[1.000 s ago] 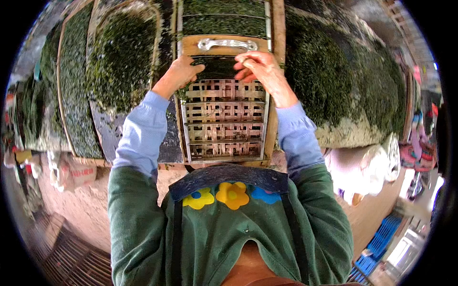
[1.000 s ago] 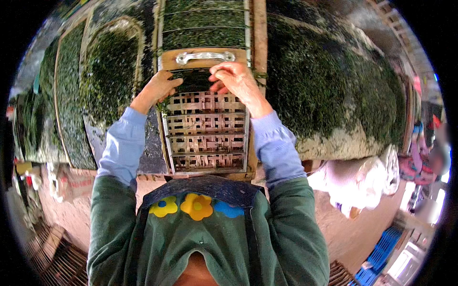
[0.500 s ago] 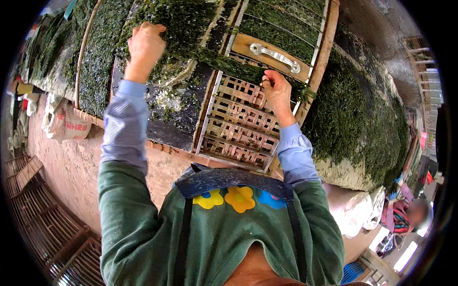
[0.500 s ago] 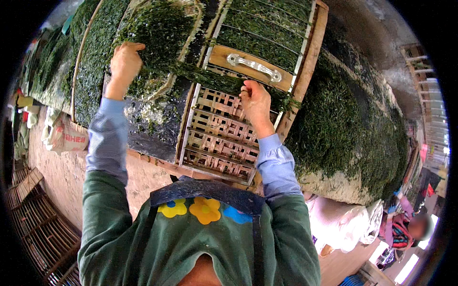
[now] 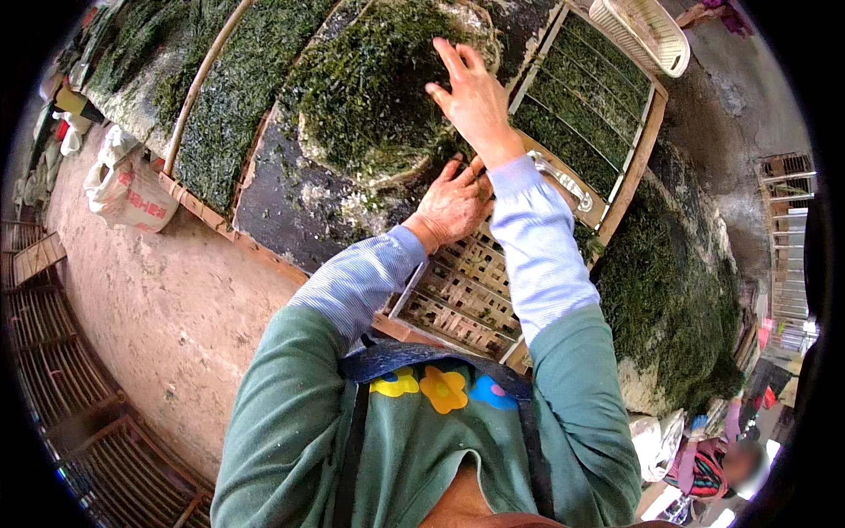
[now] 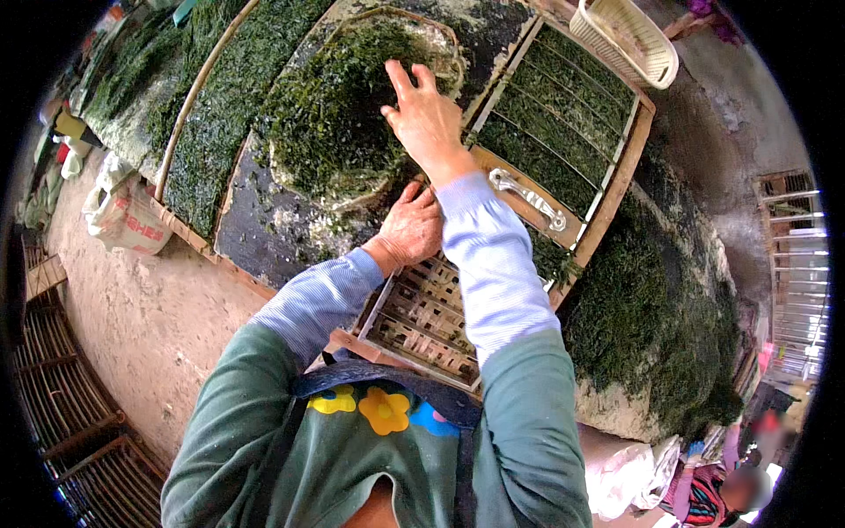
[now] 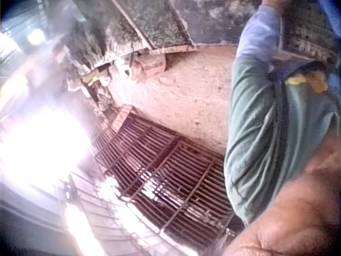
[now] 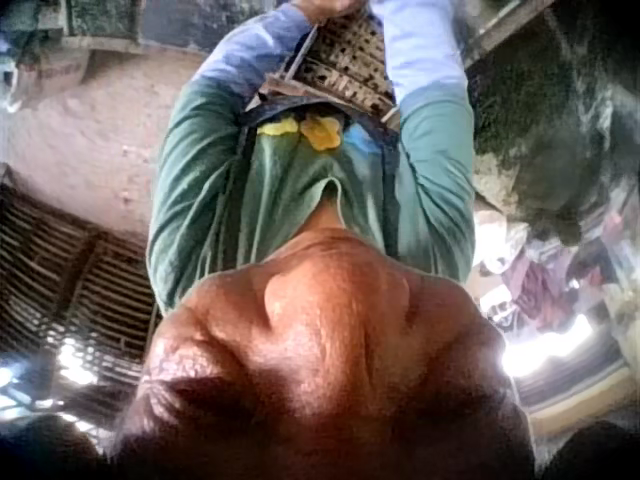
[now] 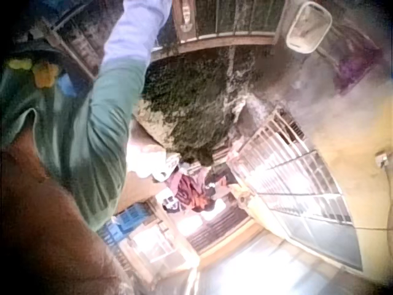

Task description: The person repeatedly scoops dried green herbs from a large pile and places them into a rectangular wooden sieve. They shake the sieve to separate the herbs, then spread them evenly across the mesh. The process is repeated multiple times throughout the clip.

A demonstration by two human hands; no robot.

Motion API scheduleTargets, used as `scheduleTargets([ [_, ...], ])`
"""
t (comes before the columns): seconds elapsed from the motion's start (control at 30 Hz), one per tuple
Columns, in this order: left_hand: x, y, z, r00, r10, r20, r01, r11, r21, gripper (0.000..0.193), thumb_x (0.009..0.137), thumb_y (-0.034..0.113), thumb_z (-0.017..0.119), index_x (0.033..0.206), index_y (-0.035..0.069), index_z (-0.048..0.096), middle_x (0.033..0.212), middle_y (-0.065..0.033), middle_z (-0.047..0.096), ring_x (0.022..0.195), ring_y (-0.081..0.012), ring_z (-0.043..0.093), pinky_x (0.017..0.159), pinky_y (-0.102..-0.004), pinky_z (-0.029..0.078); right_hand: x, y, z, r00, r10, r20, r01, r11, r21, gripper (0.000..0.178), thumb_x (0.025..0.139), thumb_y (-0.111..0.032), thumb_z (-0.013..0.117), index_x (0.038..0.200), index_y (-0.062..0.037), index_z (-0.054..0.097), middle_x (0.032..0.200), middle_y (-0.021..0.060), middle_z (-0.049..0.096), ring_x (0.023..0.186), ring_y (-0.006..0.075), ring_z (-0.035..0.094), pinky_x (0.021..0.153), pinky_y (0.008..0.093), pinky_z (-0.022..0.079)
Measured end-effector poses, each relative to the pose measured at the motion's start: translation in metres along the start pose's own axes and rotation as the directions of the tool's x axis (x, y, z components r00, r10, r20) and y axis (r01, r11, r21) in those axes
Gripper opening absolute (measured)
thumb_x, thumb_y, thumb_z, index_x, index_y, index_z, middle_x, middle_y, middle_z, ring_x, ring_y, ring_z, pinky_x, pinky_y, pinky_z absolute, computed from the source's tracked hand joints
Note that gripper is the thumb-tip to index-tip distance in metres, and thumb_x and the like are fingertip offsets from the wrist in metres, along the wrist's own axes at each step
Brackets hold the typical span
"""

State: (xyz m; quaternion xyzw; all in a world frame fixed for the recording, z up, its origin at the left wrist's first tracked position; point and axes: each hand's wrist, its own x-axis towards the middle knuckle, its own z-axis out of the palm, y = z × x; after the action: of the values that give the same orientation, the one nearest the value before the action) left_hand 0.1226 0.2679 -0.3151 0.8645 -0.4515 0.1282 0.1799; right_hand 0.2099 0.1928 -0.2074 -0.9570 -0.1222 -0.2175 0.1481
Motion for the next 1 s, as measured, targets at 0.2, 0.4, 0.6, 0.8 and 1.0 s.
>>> scheduleTargets([
  [0.2, -0.003, -0.006, 0.000, 0.999, -0.026, 0.023, 0.030, 0.987, -0.161, 0.049, 0.081, 0.035, 0.053, 0.126, 0.016, 0.049, 0.132, -0.0057, 0.047, 0.128, -0.0279, 0.033, 0.106, -0.0516, 0.023, 0.040, 0.012, 0.048, 0.990, 0.053, -0.132, -0.035, 0.990, 0.134, 0.031, 0.078, -0.012, 0.066, 0.109, -0.0134, 0.061, 0.088, 0.0177, 0.062, 0.075, 0.0292, 0.065, 0.064, 0.0389, 0.053],
  [0.4, 0.001, -0.004, -0.009, 0.999, 0.020, -0.026, -0.023, 0.995, -0.095, 0.044, 0.074, 0.034, 0.055, 0.112, 0.012, 0.058, 0.116, -0.0105, 0.057, 0.118, -0.0282, 0.042, 0.101, -0.0470, 0.027, -0.025, -0.002, 0.022, 0.831, 0.492, 0.261, -0.401, 0.203, 0.893, 0.031, 0.081, 0.000, 0.063, 0.111, 0.0011, 0.055, 0.073, 0.0093, 0.062, 0.054, 0.0131, 0.061, 0.041, 0.0253, 0.050],
  [0.6, 0.004, 0.003, -0.009, 0.993, -0.096, 0.064, 0.093, 0.995, 0.046, 0.031, 0.081, 0.030, 0.054, 0.102, 0.009, 0.063, 0.108, -0.0057, 0.057, 0.110, -0.0230, 0.047, 0.098, -0.0448, 0.032, -0.139, 0.021, -0.014, 0.654, 0.643, 0.399, -0.216, -0.346, 0.913, 0.029, 0.085, 0.000, 0.056, 0.111, 0.0025, 0.045, 0.096, 0.0144, 0.058, 0.070, 0.0296, 0.063, 0.058, 0.0400, 0.057],
  [0.8, 0.006, 0.009, -0.003, 0.984, -0.136, 0.112, 0.115, 0.978, 0.175, 0.037, 0.095, 0.031, 0.039, 0.123, 0.011, 0.052, 0.129, -0.0015, 0.046, 0.133, -0.0192, 0.025, 0.109, -0.0421, 0.023, -0.237, 0.084, -0.079, 0.498, 0.783, 0.373, -0.236, -0.292, 0.927, 0.057, 0.081, 0.005, 0.057, 0.132, 0.0054, 0.031, 0.109, 0.0238, 0.052, 0.087, 0.0383, 0.063, 0.080, 0.0425, 0.057],
  [1.0, 0.008, 0.013, -0.004, 0.982, -0.134, 0.131, 0.107, 0.975, 0.197, 0.037, 0.095, 0.031, 0.039, 0.122, 0.010, 0.055, 0.135, 0.0012, 0.043, 0.135, -0.0197, 0.022, 0.110, -0.0408, 0.022, -0.250, 0.088, -0.080, 0.853, 0.515, 0.080, -0.489, 0.844, -0.218, 0.039, 0.091, -0.015, 0.047, 0.125, 0.0038, 0.042, 0.102, 0.0141, 0.054, 0.095, 0.0219, 0.057, 0.083, 0.0352, 0.048],
])
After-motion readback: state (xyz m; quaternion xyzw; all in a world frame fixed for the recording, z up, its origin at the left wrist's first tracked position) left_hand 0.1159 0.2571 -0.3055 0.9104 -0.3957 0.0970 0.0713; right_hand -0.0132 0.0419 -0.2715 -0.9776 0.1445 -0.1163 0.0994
